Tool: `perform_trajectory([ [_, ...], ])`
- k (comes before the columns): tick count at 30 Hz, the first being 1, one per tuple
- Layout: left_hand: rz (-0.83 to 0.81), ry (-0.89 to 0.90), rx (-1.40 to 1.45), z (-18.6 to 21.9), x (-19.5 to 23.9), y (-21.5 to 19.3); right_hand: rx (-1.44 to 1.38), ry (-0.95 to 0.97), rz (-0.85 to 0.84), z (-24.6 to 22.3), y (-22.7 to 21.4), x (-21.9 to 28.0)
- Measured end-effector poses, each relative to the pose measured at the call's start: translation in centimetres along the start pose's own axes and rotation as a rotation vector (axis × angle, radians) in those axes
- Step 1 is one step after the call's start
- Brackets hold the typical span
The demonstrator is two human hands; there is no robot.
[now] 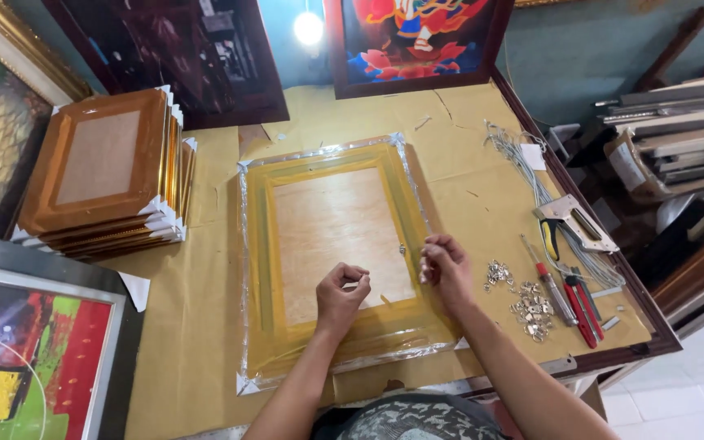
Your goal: The person places a wrapped picture frame on a workbench and then repeatedly picks up small metal hanging hardware pieces, assembling them by hand. The person handles the frame and hardware throughout the clip.
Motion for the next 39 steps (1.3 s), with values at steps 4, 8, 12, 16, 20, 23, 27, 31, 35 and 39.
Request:
perform_trajectory([
  [4,-0.03,-0.01,-0.007,0.7,0.3,0.5,0.044,0.011,0.162,-4.1,-1.9,3.1],
  [8,-0.094,0.056,-0.316,1.4,0.7,1.8,0.502,0.048,0.322,-7.5,-6.5,5.3],
  [12,-0.013,0.065,-0.481,1.0,2.0,3.6,1.03,0.117,0.421,-9.1,-12.1,6.9],
  [16,-0.058,0.115,-0.448,1.8,3.8,7.6,1.203,0.121,0.441,-9.7,-12.0,8.2],
  [20,-0.215,0.225,-0.422,2.2,4.5,11.4,1.378,-0.008,0.278,-8.6,-10.7,7.9],
  [23,-0.282,0.307,-0.407,2.0,3.8,12.8,1.549,0.084,0.167,-7.9,-9.5,6.7],
  [27,-0.254,0.389,-0.511,-0.1,3.1,11.6,1.771,0.175,0.034,-7.6,-8.4,5.6],
  [31,-0.216,0.372,-0.461,0.5,3.4,11.2,1.868,0.145,0.009,-6.4,-8.8,5.0],
  [35,-0.188,0.181,-0.335,0.9,3.1,11.0,1.954,0.185,0.021,-5.1,-9.6,4.5],
  [39,-0.235,-0.063,-0.258,0.5,2.7,10.5,1.589,0.224,0.114,-6.1,-8.4,5.0],
])
Point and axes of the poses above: each hand's wrist, its own x-axis away from the middle knuckle, its own y-axis out of the palm, z = x × y, the point moved 3 cm from there along -x, towards the middle knuckle, and after that the axes turned 4 degrees about y, right-handed, at the moved point
